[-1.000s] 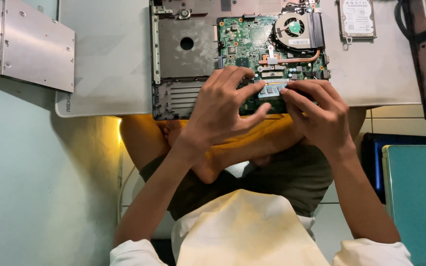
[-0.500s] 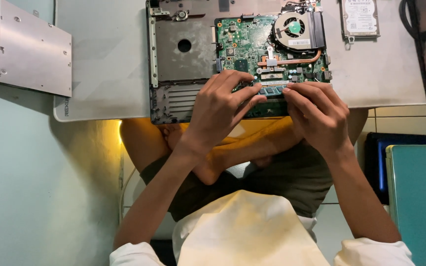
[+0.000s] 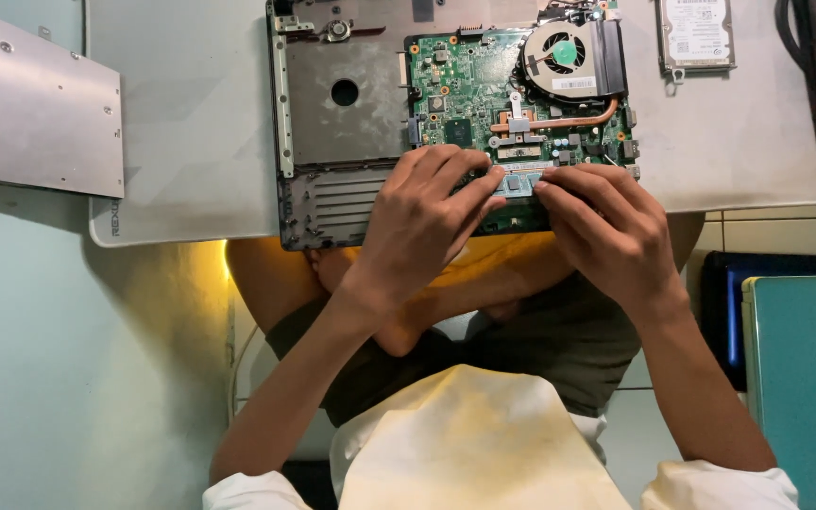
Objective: Installing RAM modules and a hard drive into a laptop motherboard using a screwdriver.
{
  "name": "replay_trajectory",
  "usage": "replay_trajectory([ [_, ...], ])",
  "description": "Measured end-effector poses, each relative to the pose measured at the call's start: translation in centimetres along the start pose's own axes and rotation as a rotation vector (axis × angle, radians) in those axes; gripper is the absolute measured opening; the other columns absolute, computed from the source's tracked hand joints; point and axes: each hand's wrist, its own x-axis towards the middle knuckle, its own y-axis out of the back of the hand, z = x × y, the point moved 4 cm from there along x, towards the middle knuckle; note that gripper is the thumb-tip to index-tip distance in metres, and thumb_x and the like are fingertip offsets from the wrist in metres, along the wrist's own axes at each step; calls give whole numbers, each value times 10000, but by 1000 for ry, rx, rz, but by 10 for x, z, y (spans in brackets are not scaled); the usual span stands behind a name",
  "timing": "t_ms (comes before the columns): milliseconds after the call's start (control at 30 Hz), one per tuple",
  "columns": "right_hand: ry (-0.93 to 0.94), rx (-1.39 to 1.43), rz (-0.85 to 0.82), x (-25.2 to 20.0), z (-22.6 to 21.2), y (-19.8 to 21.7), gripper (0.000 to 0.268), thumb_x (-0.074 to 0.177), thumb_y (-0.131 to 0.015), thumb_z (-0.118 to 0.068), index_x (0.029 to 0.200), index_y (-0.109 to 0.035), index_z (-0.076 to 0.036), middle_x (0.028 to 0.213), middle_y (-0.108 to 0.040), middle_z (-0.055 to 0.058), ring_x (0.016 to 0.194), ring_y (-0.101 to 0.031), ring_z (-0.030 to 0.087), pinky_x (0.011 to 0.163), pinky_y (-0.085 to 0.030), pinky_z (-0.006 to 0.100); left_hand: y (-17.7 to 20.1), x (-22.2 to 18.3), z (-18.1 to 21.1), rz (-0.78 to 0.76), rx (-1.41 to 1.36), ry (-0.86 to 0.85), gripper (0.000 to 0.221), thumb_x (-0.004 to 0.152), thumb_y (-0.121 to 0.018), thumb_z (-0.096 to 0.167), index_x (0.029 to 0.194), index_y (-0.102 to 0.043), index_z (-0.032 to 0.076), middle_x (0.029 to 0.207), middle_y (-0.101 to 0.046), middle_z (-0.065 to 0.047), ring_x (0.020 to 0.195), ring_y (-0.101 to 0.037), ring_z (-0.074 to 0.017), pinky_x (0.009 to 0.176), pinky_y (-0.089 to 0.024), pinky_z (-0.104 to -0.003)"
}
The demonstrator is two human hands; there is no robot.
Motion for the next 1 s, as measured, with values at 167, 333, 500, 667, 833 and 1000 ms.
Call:
replay_trajectory([
  [167,-96,63,-54,-3,9,4,234,1090,-878,109,1279,-958,-4,1240,-876,212,1104,-835,412,959,-698,545,-4,-1,-1,0,5,37,266,1208,-749,285,1376,-850,105,1288,-768,-83,1301,-752,-300,1181,-577,-497],
  [333,-144,78,-119,8,-1,11,236,1130,-821,114,1293,-950,1,1221,-874,223,1130,-835,435,990,-694,558,3,1,-1,-6,-34,46,206,1186,-781,263,1332,-869,146,1263,-758,-59,1275,-749,-294,1167,-580,-498],
  [500,-266,171,-304,4,4,13,472,905,-881,153,1350,-916,-2,1440,-832,166,1270,-760,345,1113,-661,471,-2,1,0,0,-31,52,176,1171,-806,264,1298,-879,166,1266,-760,-44,1275,-743,-284,1174,-575,-498],
  [667,-228,83,-113,4,1,6,205,1214,-754,70,1340,-915,65,1228,-817,271,1180,-784,467,1109,-628,557,3,8,-1,22,-110,92,168,1164,-812,263,1286,-862,159,1204,-740,-31,1238,-746,-282,1171,-580,-485],
  [833,-234,231,-263,5,29,12,271,997,-958,64,1245,-944,-45,1413,-842,163,1304,-733,344,1158,-556,504,17,16,6,-24,-167,175,211,1066,-898,165,1263,-873,91,1327,-752,-29,1244,-683,-256,1159,-558,-449],
  [1000,-268,325,-361,3,54,5,556,943,-1047,-104,1454,-846,-19,1501,-831,128,1439,-700,314,1334,-410,533,14,11,6,-83,-148,231,473,1094,-912,206,1514,-729,88,1454,-685,-68,1300,-705,-271,1246,-564,-463],
])
